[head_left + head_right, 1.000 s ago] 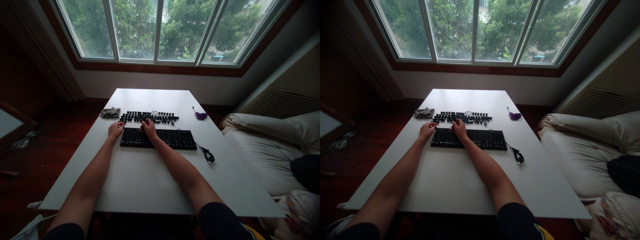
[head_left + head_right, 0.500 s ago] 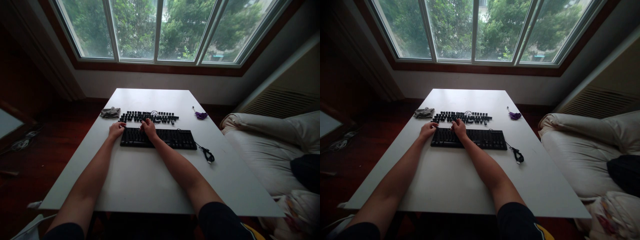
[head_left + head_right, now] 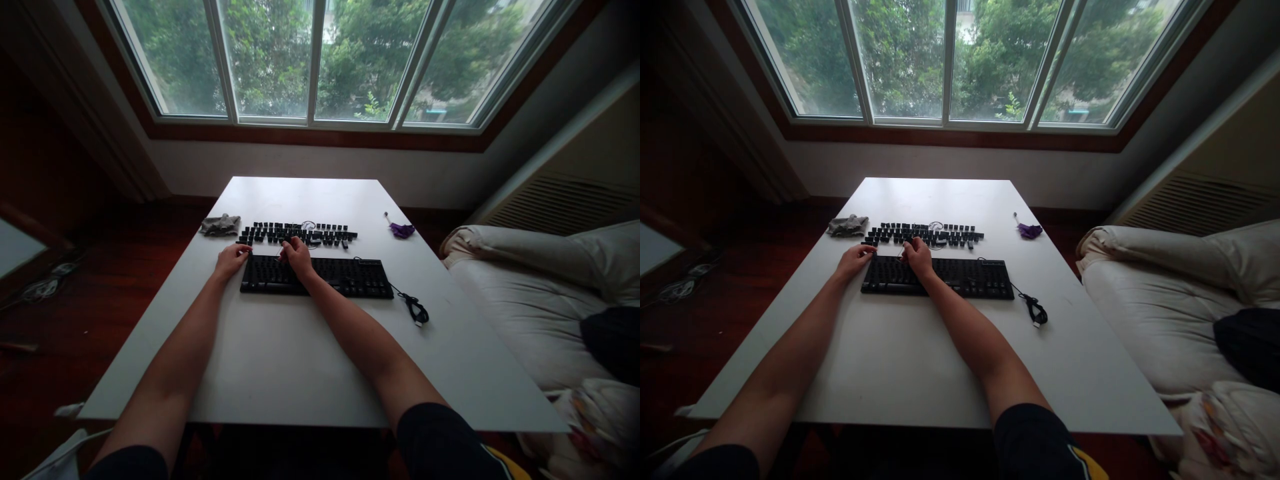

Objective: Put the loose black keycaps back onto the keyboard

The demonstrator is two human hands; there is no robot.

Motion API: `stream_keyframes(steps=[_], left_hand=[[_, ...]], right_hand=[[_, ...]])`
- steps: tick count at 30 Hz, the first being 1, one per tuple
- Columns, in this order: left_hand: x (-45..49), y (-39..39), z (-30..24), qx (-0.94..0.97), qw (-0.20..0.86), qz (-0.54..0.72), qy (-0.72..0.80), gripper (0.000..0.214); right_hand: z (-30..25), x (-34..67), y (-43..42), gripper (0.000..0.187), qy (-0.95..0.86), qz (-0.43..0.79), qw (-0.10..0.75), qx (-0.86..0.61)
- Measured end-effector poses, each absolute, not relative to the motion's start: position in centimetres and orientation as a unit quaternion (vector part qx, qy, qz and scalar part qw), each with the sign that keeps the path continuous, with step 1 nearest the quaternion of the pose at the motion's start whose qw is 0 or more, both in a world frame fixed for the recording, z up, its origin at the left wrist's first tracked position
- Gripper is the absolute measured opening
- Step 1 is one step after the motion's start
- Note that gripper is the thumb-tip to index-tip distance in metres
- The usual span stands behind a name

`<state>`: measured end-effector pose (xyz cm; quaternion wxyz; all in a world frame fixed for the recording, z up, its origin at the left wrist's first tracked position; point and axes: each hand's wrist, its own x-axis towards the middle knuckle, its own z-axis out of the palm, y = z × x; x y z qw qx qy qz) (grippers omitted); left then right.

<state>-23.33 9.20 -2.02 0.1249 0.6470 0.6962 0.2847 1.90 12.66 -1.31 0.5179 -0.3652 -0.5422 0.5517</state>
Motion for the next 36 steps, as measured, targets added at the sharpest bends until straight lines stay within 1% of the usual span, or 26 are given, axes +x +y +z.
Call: stream_keyframes(steps=[4, 9, 15, 22, 30, 36], left_hand=[[-22.9, 9.0, -1.8, 0.643, 0.118, 0.286, 0.701, 0.034], [-22.4, 8.8, -1.9, 0.645, 0.084, 0.297, 0.699, 0.036], [-22.0, 8.6, -1.6, 0.639, 0.069, 0.333, 0.690, 0.039], [-21.5, 8.4, -1.3, 0.623, 0.106, 0.327, 0.703, 0.033], [-21.4, 8.4, -1.2, 0.627, 0.125, 0.322, 0.699, 0.037], [-20.6, 8.2, -0.7, 0.635, 0.113, 0.335, 0.686, 0.042]], right_hand=[[-1.1, 1.9, 12.5, 0.030, -0.543, 0.550, 0.518, -0.366], [-1.1, 1.9, 12.5, 0.030, -0.544, 0.551, 0.517, -0.364], [-1.3, 1.9, 12.6, 0.030, -0.548, 0.545, 0.519, -0.367], [-1.1, 1.9, 12.6, 0.032, -0.546, 0.550, 0.514, -0.368], [-1.3, 1.9, 12.6, 0.033, -0.547, 0.548, 0.517, -0.365], [-1.4, 1.9, 12.7, 0.032, -0.551, 0.542, 0.516, -0.369]])
